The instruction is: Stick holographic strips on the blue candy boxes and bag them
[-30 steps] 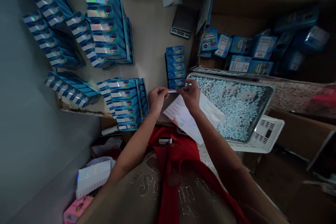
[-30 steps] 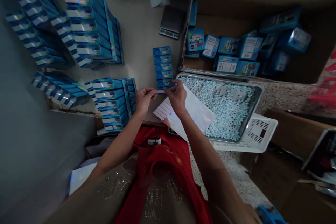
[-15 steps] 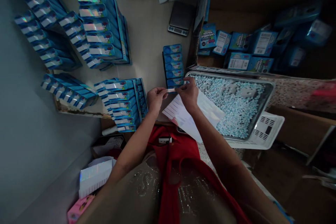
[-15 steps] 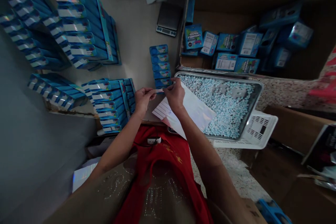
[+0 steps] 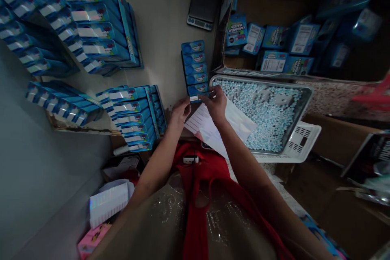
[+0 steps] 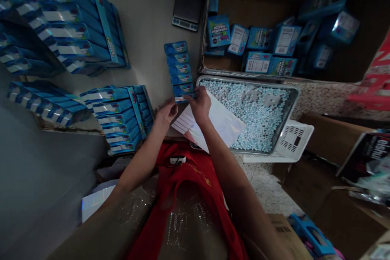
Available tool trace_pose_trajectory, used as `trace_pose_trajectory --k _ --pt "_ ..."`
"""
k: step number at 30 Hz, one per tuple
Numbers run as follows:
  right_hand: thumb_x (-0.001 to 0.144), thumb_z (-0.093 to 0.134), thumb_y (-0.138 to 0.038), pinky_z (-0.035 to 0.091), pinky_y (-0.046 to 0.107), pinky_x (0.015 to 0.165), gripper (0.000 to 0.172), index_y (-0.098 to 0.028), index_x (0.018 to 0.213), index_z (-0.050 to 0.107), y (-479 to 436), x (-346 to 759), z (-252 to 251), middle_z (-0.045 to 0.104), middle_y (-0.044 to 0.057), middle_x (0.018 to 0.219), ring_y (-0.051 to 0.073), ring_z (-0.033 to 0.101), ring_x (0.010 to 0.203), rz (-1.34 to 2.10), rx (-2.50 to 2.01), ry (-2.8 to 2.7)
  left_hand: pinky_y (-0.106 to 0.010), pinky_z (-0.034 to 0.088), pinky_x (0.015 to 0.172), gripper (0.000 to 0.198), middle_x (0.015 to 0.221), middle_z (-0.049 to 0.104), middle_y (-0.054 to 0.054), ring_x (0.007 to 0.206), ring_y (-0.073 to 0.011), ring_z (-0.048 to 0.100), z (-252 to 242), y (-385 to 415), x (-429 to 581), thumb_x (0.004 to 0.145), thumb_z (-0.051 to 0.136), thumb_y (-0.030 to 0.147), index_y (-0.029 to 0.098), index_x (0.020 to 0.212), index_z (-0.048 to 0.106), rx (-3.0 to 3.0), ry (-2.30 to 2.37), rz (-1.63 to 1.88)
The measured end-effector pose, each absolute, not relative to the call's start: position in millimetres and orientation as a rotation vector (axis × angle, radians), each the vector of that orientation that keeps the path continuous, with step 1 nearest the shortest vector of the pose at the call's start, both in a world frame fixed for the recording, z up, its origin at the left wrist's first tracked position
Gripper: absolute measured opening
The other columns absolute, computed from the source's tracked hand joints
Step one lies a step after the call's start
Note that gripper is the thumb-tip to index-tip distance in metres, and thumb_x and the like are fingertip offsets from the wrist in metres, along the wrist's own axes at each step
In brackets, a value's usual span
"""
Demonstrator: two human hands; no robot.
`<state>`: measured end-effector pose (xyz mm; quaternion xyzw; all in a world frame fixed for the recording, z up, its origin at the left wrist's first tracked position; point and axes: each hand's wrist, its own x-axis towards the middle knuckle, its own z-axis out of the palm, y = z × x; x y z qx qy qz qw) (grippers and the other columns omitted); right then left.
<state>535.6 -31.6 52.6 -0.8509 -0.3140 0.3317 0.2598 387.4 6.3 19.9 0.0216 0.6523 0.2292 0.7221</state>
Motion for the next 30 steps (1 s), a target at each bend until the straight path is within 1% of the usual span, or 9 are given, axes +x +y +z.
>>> trace_pose_trajectory --k 4,9,13,15,17,21,23,26,30 --pt "0.083 0.067 -0.049 0.052 0.035 0.072 0.029 -0.025 0.096 0.058 -31 543 48 0.063 0.001 0.079 0.022 0.063 0.074 0.945 -2.222 -0.894 -0.023 0.048 0.062 0.015 0.068 0.063 0.003 0.057 -0.0085 0.057 11 5 396 0.080 0.079 0.022 0.020 0.077 0.065 0.306 1.617 0.487" --pt "0.093 0.049 -0.052 0.055 0.033 0.063 0.034 -0.023 0.108 0.060 -55 574 45 0.069 0.004 0.084 0.020 0.069 0.067 1.281 -2.110 -0.649 -0.032 0.051 0.089 0.007 0.093 0.076 -0.006 0.094 -0.0214 0.071 22 -16 391 0.088 0.065 0.017 0.021 0.085 0.070 1.015 1.804 0.448" --pt "0.088 0.058 -0.047 0.055 0.051 0.094 0.035 -0.020 0.112 0.061 -95 599 42 0.071 0.014 0.109 0.030 0.070 0.101 0.894 -2.361 -0.806 -0.037 0.047 0.106 0.014 0.114 0.076 -0.012 0.113 -0.0262 0.068 33 -43 398 0.093 0.061 0.019 0.021 0.099 0.074 1.354 1.657 0.393" --pt "0.084 0.062 -0.038 0.046 0.058 0.107 0.042 -0.017 0.120 0.061 -108 603 38 0.068 0.020 0.123 0.035 0.063 0.117 0.740 -2.448 -0.952 -0.038 0.047 0.106 0.017 0.118 0.076 -0.013 0.115 -0.0282 0.068 35 -52 409 0.091 0.070 0.024 0.021 0.107 0.074 1.418 1.567 0.357" --pt "0.084 0.062 -0.031 0.043 0.059 0.110 0.050 -0.015 0.131 0.060 -109 605 34 0.066 0.022 0.132 0.036 0.059 0.124 0.674 -2.469 -1.128 -0.036 0.049 0.100 0.020 0.115 0.077 -0.012 0.109 -0.0280 0.070 34 -56 419 0.088 0.075 0.022 0.022 0.108 0.075 1.395 1.539 0.321" --pt "0.085 0.062 -0.025 0.043 0.057 0.111 0.063 -0.018 0.147 0.055 -91 612 33 0.062 0.018 0.145 0.037 0.053 0.132 0.721 -2.303 -1.445 -0.030 0.049 0.089 0.011 0.098 0.079 -0.006 0.094 -0.0228 0.071 35 -57 423 0.090 0.070 0.016 0.023 0.093 0.077 1.285 1.504 0.340" --pt "0.086 0.062 -0.025 0.046 0.054 0.108 0.058 -0.021 0.144 0.060 -81 620 33 0.067 0.015 0.139 0.035 0.058 0.125 0.865 -2.149 -1.513 -0.028 0.049 0.085 0.010 0.094 0.078 -0.003 0.090 -0.0212 0.071 40 -56 419 0.090 0.070 0.016 0.024 0.088 0.077 1.251 1.482 0.360" --pt "0.089 0.063 -0.033 0.053 0.041 0.092 0.035 -0.022 0.121 0.070 -73 630 31 0.074 0.008 0.107 0.025 0.066 0.097 1.099 -1.961 -1.378 -0.028 0.048 0.086 0.009 0.093 0.078 -0.004 0.089 -0.0212 0.069 48 -55 413 0.089 0.072 0.017 0.023 0.086 0.077 1.294 1.501 0.376" --pt "0.088 0.066 -0.045 0.048 0.031 0.070 0.034 -0.023 0.114 0.069 -75 632 29 0.062 -0.004 0.073 0.017 0.057 0.068 1.107 -1.947 -1.208 -0.031 0.047 0.088 0.007 0.093 0.075 -0.007 0.092 -0.0242 0.067 51 -56 416 0.082 0.083 0.026 0.024 0.087 0.078 1.466 1.478 0.345"
